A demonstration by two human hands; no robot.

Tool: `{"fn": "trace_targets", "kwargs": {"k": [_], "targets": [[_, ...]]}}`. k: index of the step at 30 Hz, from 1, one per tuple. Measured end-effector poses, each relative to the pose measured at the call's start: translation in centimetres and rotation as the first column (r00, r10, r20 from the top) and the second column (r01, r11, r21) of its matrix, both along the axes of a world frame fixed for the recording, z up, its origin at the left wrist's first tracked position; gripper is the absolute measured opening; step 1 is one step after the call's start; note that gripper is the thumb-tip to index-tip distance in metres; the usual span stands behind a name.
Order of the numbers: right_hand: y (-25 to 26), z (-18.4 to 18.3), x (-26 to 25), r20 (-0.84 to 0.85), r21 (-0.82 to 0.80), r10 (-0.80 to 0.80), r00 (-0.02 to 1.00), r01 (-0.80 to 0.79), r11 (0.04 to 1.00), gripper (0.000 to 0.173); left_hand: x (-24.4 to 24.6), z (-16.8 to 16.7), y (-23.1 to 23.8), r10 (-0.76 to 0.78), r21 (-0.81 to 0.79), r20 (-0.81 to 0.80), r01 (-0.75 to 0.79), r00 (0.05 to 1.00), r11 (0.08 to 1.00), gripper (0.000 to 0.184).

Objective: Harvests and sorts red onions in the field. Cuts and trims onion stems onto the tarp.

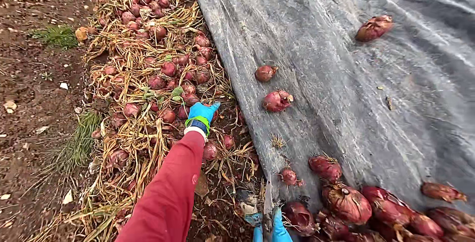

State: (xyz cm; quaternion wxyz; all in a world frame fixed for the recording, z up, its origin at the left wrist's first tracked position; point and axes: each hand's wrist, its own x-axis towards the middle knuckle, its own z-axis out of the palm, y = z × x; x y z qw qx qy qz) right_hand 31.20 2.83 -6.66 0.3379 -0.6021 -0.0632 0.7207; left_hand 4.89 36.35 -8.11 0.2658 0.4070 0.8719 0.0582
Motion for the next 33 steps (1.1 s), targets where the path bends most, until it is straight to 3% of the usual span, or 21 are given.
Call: {"fn": "trace_targets", "kwargs": {"k": [2, 5, 7, 9, 11, 13, 15, 17, 19, 21, 24, 26, 27, 29, 30, 31, 33], "targets": [[0.3, 0.2, 0.0, 0.002, 0.011, 0.006, 1.000, -0.006, 1.000, 0.083, 0.2, -2.2, 0.4, -0.006, -0.132, 0.047, 0.012, 0.999, 0.991, 0.099], [1.2, 0.3, 0.3, -0.007, 0.002, -0.022, 1.000, 0.022, 1.000, 0.084, -0.2, -3.2, -0.3, 0.024, -0.068, 0.272, -0.005, 0.962, 0.998, 0.107], [2.0, 0.2, 0.2, -0.006, -0.031, -0.009, 1.000, 0.009, 0.999, 0.085, -0.3, -0.9, -2.6, -0.041, 0.092, 0.488, -0.005, 0.872, 0.996, 0.103], [3.0, -0.2, 0.0, -0.050, 0.003, 0.069, 0.996, -0.069, 0.998, 0.090, 0.2, 3.8, -6.4, -0.222, 0.212, 0.626, 0.111, 0.747, 0.971, 0.088], [3.3, -0.5, -0.5, -0.110, 0.165, 0.176, 0.978, -0.156, 0.974, 0.090, 1.3, 8.4, -11.4, -0.300, 0.186, 0.693, 0.240, 0.656, 0.953, 0.073], [4.2, 0.2, -1.1, -0.136, 0.358, 0.250, 0.959, -0.188, 0.915, 0.090, 1.7, 11.1, -16.1, -0.455, 0.111, 0.607, 0.497, 0.652, 0.860, 0.052], [5.0, 1.8, -2.0, -0.026, 0.466, 0.273, 0.962, -0.230, 0.854, 0.089, 1.6, 12.6, -19.9, -0.676, 0.080, 0.507, 0.751, 0.535, 0.655, 0.031], [4.7, 3.1, -2.0, 0.157, 0.500, 0.329, 0.931, -0.362, 0.787, 0.093, 0.8, 13.6, -22.7, -0.779, 0.105, 0.454, 0.842, 0.433, 0.529, 0.023], [4.5, 4.5, -2.0, 0.272, 0.446, 0.434, 0.859, -0.512, 0.734, 0.086, -0.5, 15.1, -23.3, -0.820, 0.064, 0.422, 0.890, 0.386, 0.451, 0.020], [3.7, 6.0, -1.1, 0.222, 0.393, 0.560, 0.798, -0.599, 0.698, 0.081, -2.1, 16.2, -23.3, -0.823, -0.015, 0.377, 0.891, 0.426, 0.454, 0.025], [2.5, 7.3, -0.6, 0.110, 0.475, 0.468, 0.877, -0.460, 0.750, 0.087, -3.2, 16.1, -24.2, -0.668, 0.068, 0.304, 0.684, 0.679, 0.727, 0.025], [1.4, 6.4, -0.8, 0.161, 0.413, 0.485, 0.860, -0.505, 0.758, 0.086, -1.3, 16.8, -25.8, -0.601, 0.114, 0.311, 0.599, 0.736, 0.793, 0.023], [1.3, 5.9, -0.6, 0.215, 0.392, 0.574, 0.790, -0.608, 0.690, 0.087, 0.4, 17.9, -26.2, -0.651, 0.054, 0.296, 0.668, 0.699, 0.742, 0.025], [1.7, 5.9, -0.1, 0.315, 0.413, 0.669, 0.674, -0.732, 0.543, 0.093, 4.4, 20.1, -26.4, -0.810, -0.137, 0.305, 0.865, 0.501, 0.483, 0.027], [2.1, 6.4, 0.1, 0.339, 0.428, 0.644, 0.686, -0.722, 0.543, 0.093, 6.1, 20.3, -26.4, -0.858, -0.185, 0.316, 0.913, 0.405, 0.363, 0.025], [2.5, 6.8, 0.6, 0.330, 0.447, 0.572, 0.751, -0.658, 0.606, 0.093, 7.2, 19.9, -25.9, -0.872, -0.211, 0.309, 0.922, 0.379, 0.326, 0.024], [3.8, 6.9, 2.3, 0.245, 0.492, 0.285, 0.927, -0.372, 0.787, 0.091, 7.1, 17.7, -22.5, -0.833, -0.230, 0.208, 0.853, 0.513, 0.468, 0.028]]}}
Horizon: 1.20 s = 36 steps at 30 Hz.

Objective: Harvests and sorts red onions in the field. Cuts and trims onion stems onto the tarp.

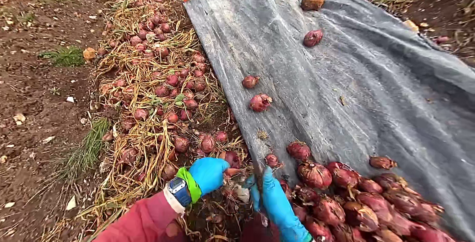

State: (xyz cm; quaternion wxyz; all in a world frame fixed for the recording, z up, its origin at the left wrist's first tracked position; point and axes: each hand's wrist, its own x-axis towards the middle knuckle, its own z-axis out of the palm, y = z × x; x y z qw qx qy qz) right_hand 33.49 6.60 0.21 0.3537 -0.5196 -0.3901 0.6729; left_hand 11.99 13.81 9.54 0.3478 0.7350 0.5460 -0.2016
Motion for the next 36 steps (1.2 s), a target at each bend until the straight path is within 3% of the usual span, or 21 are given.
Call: {"fn": "trace_targets", "kwargs": {"k": [2, 5, 8, 10, 13, 16, 19, 21, 22, 24, 26, 29, 31, 33, 34, 36], "targets": [[1.2, -0.9, 2.0, -0.023, -0.034, -0.193, 0.981, 0.192, 0.981, 0.092, -1.1, -4.4, 5.1, 0.166, 0.173, 0.005, -0.165, 0.986, 0.971, 0.024], [-0.2, -3.1, 2.9, -0.061, -0.129, -0.143, 0.988, 0.134, 0.982, 0.095, -1.6, -12.6, 12.2, 0.035, 0.272, 0.043, -0.045, 0.998, 0.961, 0.040], [-1.9, -4.4, 2.7, -0.144, -0.255, -0.167, 0.975, 0.127, 0.959, 0.095, -0.2, -17.6, 16.4, -0.119, 0.083, -0.078, 0.125, 0.990, 0.989, 0.060], [-2.5, -5.1, 2.4, -0.184, -0.369, -0.277, 0.943, 0.194, 0.909, 0.096, 0.6, -18.7, 17.7, -0.266, -0.053, -0.249, 0.261, 0.931, 0.964, 0.070], [-2.2, -6.5, 1.6, -0.175, -0.490, -0.397, 0.901, 0.270, 0.829, 0.096, -0.3, -19.1, 18.4, -0.400, -0.193, -0.300, 0.355, 0.866, 0.915, 0.081], [-1.4, -6.7, 1.1, -0.162, -0.517, -0.415, 0.895, 0.281, 0.808, 0.094, -1.2, -19.0, 17.6, -0.387, -0.214, -0.319, 0.332, 0.865, 0.919, 0.079], [-0.8, -6.1, 0.5, -0.134, -0.513, -0.391, 0.910, 0.274, 0.813, 0.092, -2.7, -17.2, 16.3, -0.203, -0.115, -0.297, 0.176, 0.933, 0.978, 0.084], [-0.6, -6.1, 0.1, -0.142, -0.476, -0.333, 0.932, 0.231, 0.849, 0.091, -3.4, -14.2, 14.0, 0.020, 0.028, -0.073, -0.018, 0.997, 0.999, 0.083], [-0.8, -6.2, -0.5, -0.163, -0.431, -0.277, 0.947, 0.184, 0.883, 0.090, -3.4, -11.9, 12.2, 0.143, 0.043, 0.087, -0.147, 0.986, 0.988, 0.081], [-1.0, -6.2, -1.9, -0.233, -0.268, -0.137, 0.963, 0.072, 0.961, 0.086, -3.0, -7.3, 8.0, 0.373, -0.074, 0.318, -0.370, 0.872, 0.926, 0.083], [-0.7, -4.9, -4.0, -0.226, -0.090, -0.026, 0.974, 0.005, 0.996, 0.082, -3.1, -5.1, 3.7, 0.486, -0.185, 0.383, -0.450, 0.786, 0.874, 0.083], [-0.8, -1.9, -6.1, -0.056, 0.126, 0.055, 0.997, -0.048, 0.991, 0.082, -4.3, -2.9, -1.4, 0.409, -0.285, 0.340, -0.322, 0.847, 0.903, 0.087], [-1.3, -0.8, -6.8, 0.038, 0.062, 0.131, 0.991, -0.133, 0.989, 0.089, -6.2, -1.6, -2.9, 0.281, -0.250, 0.275, -0.214, 0.919, 0.944, 0.080], [-1.4, -0.6, -7.1, 0.096, -0.047, 0.285, 0.954, -0.282, 0.958, 0.085, -8.5, -1.5, -2.9, 0.186, -0.182, 0.124, -0.162, 0.975, 0.970, 0.071], [-1.4, -0.5, -6.9, 0.080, -0.075, 0.347, 0.935, -0.341, 0.937, 0.083, -9.7, -1.9, -2.7, 0.198, -0.149, 0.058, -0.188, 0.978, 0.971, 0.063], [-1.3, -0.4, -6.2, -0.005, -0.079, 0.338, 0.941, -0.337, 0.938, 0.079, -11.8, -3.3, -2.2, 0.389, -0.028, 0.058, -0.388, 0.919, 0.921, 0.056]]}}
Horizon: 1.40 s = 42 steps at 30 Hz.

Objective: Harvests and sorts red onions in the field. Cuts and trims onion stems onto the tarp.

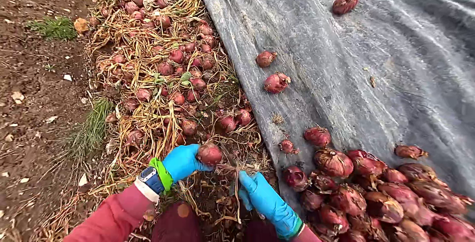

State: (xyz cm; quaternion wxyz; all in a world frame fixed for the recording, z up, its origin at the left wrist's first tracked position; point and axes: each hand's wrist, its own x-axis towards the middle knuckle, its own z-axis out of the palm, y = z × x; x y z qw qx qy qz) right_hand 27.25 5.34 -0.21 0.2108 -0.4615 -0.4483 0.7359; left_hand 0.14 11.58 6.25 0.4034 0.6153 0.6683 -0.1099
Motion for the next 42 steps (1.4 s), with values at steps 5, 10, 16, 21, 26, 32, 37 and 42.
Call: {"fn": "trace_targets", "kwargs": {"k": [5, 10, 16, 21, 26, 32, 37, 42], "targets": [[2.4, -3.2, 1.4, 0.159, 0.013, 0.179, 0.971, -0.183, 0.983, 0.090, 5.2, 1.2, 2.3, -0.109, -0.034, -0.023, 0.109, 0.994, 0.994, 0.049], [4.9, -3.4, 4.5, 0.122, 0.025, -0.143, 0.982, 0.141, 0.990, 0.089, 9.6, -2.7, 6.5, -0.228, 0.005, -0.007, 0.228, 0.974, 0.974, 0.039], [1.6, -4.5, 7.3, 0.048, -0.169, -0.484, 0.874, 0.484, 0.859, 0.087, 11.4, -16.8, 11.9, 0.498, 0.191, -0.226, -0.463, 0.837, 0.866, 0.108], [-2.6, -3.1, 7.8, -0.016, -0.294, -0.612, 0.791, 0.581, 0.759, 0.091, 11.7, -17.6, 11.1, 0.730, 0.305, 0.151, -0.734, 0.667, 0.607, 0.112], [-1.9, -3.3, 5.8, 0.018, -0.358, -0.523, 0.852, 0.494, 0.792, 0.089, 9.1, -6.6, 5.3, 0.525, 0.228, 0.664, -0.813, 0.533, 0.537, 0.120], [1.4, -0.4, -0.4, -0.132, 0.058, -0.131, 0.983, 0.139, 0.989, 0.087, 5.4, 1.8, -0.6, 0.182, 0.131, 0.430, -0.260, 0.884, 0.957, 0.106], [2.6, -1.4, -3.0, 0.012, 0.150, -0.035, 0.999, 0.033, 0.988, 0.096, 2.1, 1.9, -1.0, 0.111, -0.079, 0.288, -0.092, 0.951, 0.993, 0.075], [3.8, -2.4, -2.4, 0.034, -0.004, -0.010, 0.999, 0.011, 1.000, 0.089, 2.9, 0.9, 3.2, -0.227, -0.195, 0.051, 0.233, 0.972, 0.953, 0.084]]}}
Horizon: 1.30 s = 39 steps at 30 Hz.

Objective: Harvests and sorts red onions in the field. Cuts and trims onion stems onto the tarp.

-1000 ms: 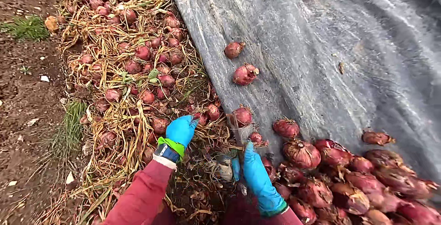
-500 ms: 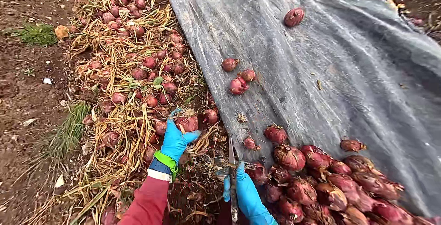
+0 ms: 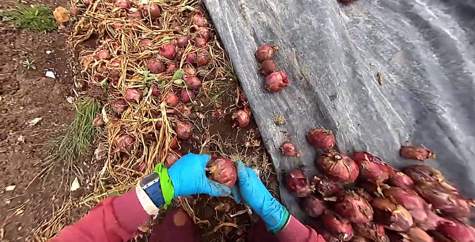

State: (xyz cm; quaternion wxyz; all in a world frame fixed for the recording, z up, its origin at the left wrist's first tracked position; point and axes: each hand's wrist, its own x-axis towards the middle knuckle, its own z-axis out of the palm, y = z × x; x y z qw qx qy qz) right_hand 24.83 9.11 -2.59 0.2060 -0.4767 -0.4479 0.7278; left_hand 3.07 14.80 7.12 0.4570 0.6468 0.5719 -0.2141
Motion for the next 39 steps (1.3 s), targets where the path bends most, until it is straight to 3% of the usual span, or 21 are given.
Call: {"fn": "trace_targets", "kwargs": {"k": [2, 3, 5, 6, 8, 10, 11, 13, 14, 16, 18, 20, 23, 26, 27, 31, 33, 35, 39], "targets": [[0.7, -0.8, 1.7, -0.006, -0.128, 0.034, 0.999, -0.034, 0.991, 0.082, 0.6, -1.7, 1.6, -0.169, 0.006, -0.176, 0.172, 0.970, 0.985, 0.093], [0.7, -1.2, 2.7, -0.060, -0.154, 0.001, 0.998, -0.010, 0.988, 0.083, 0.6, -2.8, 2.3, -0.170, 0.013, -0.237, 0.178, 0.957, 0.984, 0.094], [0.7, -1.2, 4.3, -0.125, -0.184, -0.096, 0.988, 0.072, 0.980, 0.083, 0.0, -4.8, 3.6, 0.010, 0.092, -0.289, 0.017, 0.957, 0.996, 0.092], [0.8, -1.3, 4.6, -0.098, -0.195, -0.143, 0.985, 0.122, 0.973, 0.082, -0.2, -5.3, 3.8, 0.145, 0.159, -0.239, -0.109, 0.960, 0.981, 0.090], [0.9, -1.9, 5.1, 0.042, -0.206, -0.050, 0.998, 0.057, 0.977, 0.082, 1.3, -4.3, 2.9, 0.250, 0.225, -0.109, -0.221, 0.962, 0.949, 0.078], [1.1, -1.7, 5.8, 0.090, -0.165, 0.145, 0.985, -0.129, 0.978, 0.089, 4.8, -1.7, 1.6, 0.015, 0.104, -0.058, -0.009, 0.998, 0.995, 0.062], [1.5, -0.8, 6.0, 0.094, -0.117, 0.154, 0.984, -0.143, 0.983, 0.090, 6.6, -0.5, 1.2, -0.146, 0.012, -0.024, 0.147, 0.989, 0.989, 0.049], [1.8, 0.5, 6.4, 0.084, -0.030, -0.012, 0.996, 0.014, 0.999, 0.089, 8.6, 0.0, 0.8, -0.323, -0.016, 0.030, 0.323, 0.946, 0.946, 0.031], [1.5, 0.5, 6.9, 0.080, -0.008, -0.140, 0.987, 0.141, 0.990, 0.089, 8.9, -0.5, 1.3, -0.301, 0.032, -0.014, 0.301, 0.954, 0.953, 0.030], [1.4, -0.1, 7.7, 0.047, 0.013, -0.370, 0.928, 0.370, 0.929, 0.089, 8.9, -2.3, 4.6, -0.107, 0.220, -0.167, 0.142, 0.980, 0.965, 0.028], [0.6, -0.7, 8.4, 0.022, 0.013, -0.530, 0.848, 0.530, 0.848, 0.089, 9.0, -3.9, 7.7, 0.116, 0.392, -0.206, -0.027, 0.972, 0.920, 0.035], [0.2, -1.2, 10.0, 0.036, 0.002, -0.587, 0.808, 0.588, 0.809, 0.091, 9.3, -5.4, 9.5, 0.267, 0.473, -0.118, -0.182, 0.956, 0.862, 0.042], [-1.8, -1.4, 12.0, 0.054, -0.101, -0.608, 0.792, 0.610, 0.786, 0.092, 8.1, -8.3, 10.3, 0.362, 0.575, -0.155, -0.214, 0.919, 0.790, 0.038], [-2.4, -2.3, 11.8, 0.036, -0.231, -0.612, 0.790, 0.602, 0.764, 0.088, 8.1, -11.2, 13.0, 0.395, 0.494, -0.261, -0.229, 0.881, 0.839, 0.100], [-2.6, -2.8, 11.3, 0.025, -0.253, -0.602, 0.798, 0.588, 0.768, 0.088, 9.1, -12.4, 13.3, 0.399, 0.440, -0.241, -0.267, 0.885, 0.857, 0.111], [-2.4, -4.0, 9.4, -0.008, -0.321, -0.624, 0.782, 0.589, 0.742, 0.085, 12.2, -18.9, 13.2, 0.486, 0.330, -0.056, -0.443, 0.872, 0.834, 0.101], [-1.6, -4.5, 8.8, -0.003, -0.364, -0.621, 0.784, 0.578, 0.731, 0.083, 11.6, -17.9, 12.5, 0.531, 0.289, 0.102, -0.536, 0.841, 0.793, 0.097], [-1.1, -5.1, 8.4, -0.027, -0.360, -0.572, 0.820, 0.526, 0.770, 0.079, 11.4, -13.9, 10.3, 0.478, 0.220, 0.226, -0.523, 0.849, 0.824, 0.098], [0.4, -4.2, 7.0, -0.084, -0.097, -0.512, 0.855, 0.504, 0.858, 0.079, 13.4, -5.8, 4.6, 0.217, 0.142, 0.282, -0.264, 0.935, 0.954, 0.102]]}}
